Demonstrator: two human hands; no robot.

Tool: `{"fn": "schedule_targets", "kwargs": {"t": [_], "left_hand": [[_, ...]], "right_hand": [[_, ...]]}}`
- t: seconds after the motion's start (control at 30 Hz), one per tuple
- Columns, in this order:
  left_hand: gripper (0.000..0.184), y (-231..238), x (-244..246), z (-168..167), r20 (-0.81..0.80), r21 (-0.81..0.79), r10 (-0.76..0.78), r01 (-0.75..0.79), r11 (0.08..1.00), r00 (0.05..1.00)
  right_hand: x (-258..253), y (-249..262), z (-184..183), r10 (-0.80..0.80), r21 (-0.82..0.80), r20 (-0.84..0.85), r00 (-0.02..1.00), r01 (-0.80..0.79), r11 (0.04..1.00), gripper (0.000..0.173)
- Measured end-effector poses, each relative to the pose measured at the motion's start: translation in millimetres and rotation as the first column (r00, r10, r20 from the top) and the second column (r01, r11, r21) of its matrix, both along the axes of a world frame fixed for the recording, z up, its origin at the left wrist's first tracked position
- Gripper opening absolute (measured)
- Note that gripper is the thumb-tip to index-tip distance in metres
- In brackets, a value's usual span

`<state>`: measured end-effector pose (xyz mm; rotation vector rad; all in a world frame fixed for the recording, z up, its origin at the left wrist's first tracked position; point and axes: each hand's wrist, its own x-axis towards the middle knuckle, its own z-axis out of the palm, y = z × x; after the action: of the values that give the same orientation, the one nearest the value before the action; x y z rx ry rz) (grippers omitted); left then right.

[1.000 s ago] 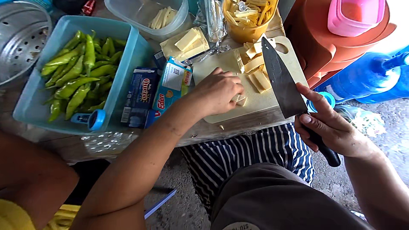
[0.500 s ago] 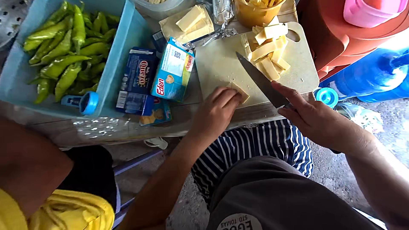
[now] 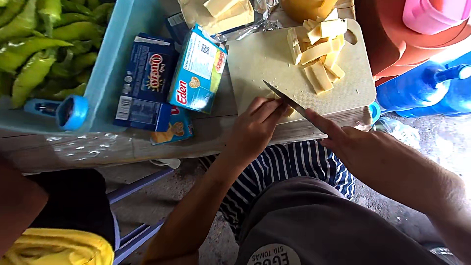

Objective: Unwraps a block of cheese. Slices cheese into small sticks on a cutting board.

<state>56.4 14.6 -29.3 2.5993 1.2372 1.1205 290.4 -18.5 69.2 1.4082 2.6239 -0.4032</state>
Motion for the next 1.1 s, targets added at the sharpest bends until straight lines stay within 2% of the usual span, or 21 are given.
{"fn": "schedule_targets", "kwargs": {"t": [0.2, 0.33, 0.4, 0.53, 0.8, 0.87, 0.97, 1.0, 1.1], "left_hand": [[0.019, -0.4, -0.7, -1.4, 0.035, -0.020, -0.001, 0.002, 1.000, 0.999], [0.018, -1.7, -0.1, -1.7, 0.060, -0.045, -0.001, 0.004, 0.999, 0.998], [0.017, -1.1, 0.0, -3.4, 0.074, -0.035, -0.003, 0.005, 0.999, 0.997], [0.017, -1.4, -0.2, -4.0, 0.084, -0.023, 0.000, 0.002, 1.000, 0.996], [0.016, -0.5, 0.1, -3.1, 0.076, 0.001, 0.002, -0.003, 1.000, 0.997], [0.015, -0.9, -0.2, -2.8, 0.068, 0.007, 0.010, -0.010, 1.000, 0.998], [0.013, -2.5, 0.6, -2.5, 0.070, 0.000, 0.022, -0.022, 1.000, 0.997], [0.013, -2.1, 1.0, -2.7, 0.072, 0.004, 0.025, -0.025, 1.000, 0.997], [0.013, -3.3, 0.2, -4.6, 0.070, 0.010, 0.030, -0.030, 0.999, 0.997]], "right_hand": [[-6.3, 1.2, -5.9, -0.005, 0.000, 0.062, 0.998, 0.005, 1.000, 0.063], [11.7, 20.8, -5.9, -0.050, -0.192, -0.130, 0.990, 0.025, 0.981, 0.056], [12.8, 21.4, -1.8, -0.048, -0.143, -0.137, 0.989, 0.028, 0.989, 0.056], [4.9, 5.4, 3.3, 0.016, -0.007, -0.028, 0.999, -0.016, 1.000, 0.056], [-5.1, 1.3, -1.2, 0.014, -0.032, 0.089, 0.996, -0.011, 0.999, 0.065], [-1.1, 6.9, -5.7, 0.017, -0.076, 0.005, 1.000, -0.017, 0.997, 0.062], [14.5, 20.4, -4.9, -0.093, -0.288, -0.179, 0.979, 0.039, 0.957, 0.057], [16.9, 21.5, -3.6, -0.109, -0.290, -0.205, 0.973, 0.046, 0.956, 0.056], [11.6, 11.8, -0.2, -0.015, -0.102, -0.151, 0.988, -0.001, 0.995, 0.054]]}}
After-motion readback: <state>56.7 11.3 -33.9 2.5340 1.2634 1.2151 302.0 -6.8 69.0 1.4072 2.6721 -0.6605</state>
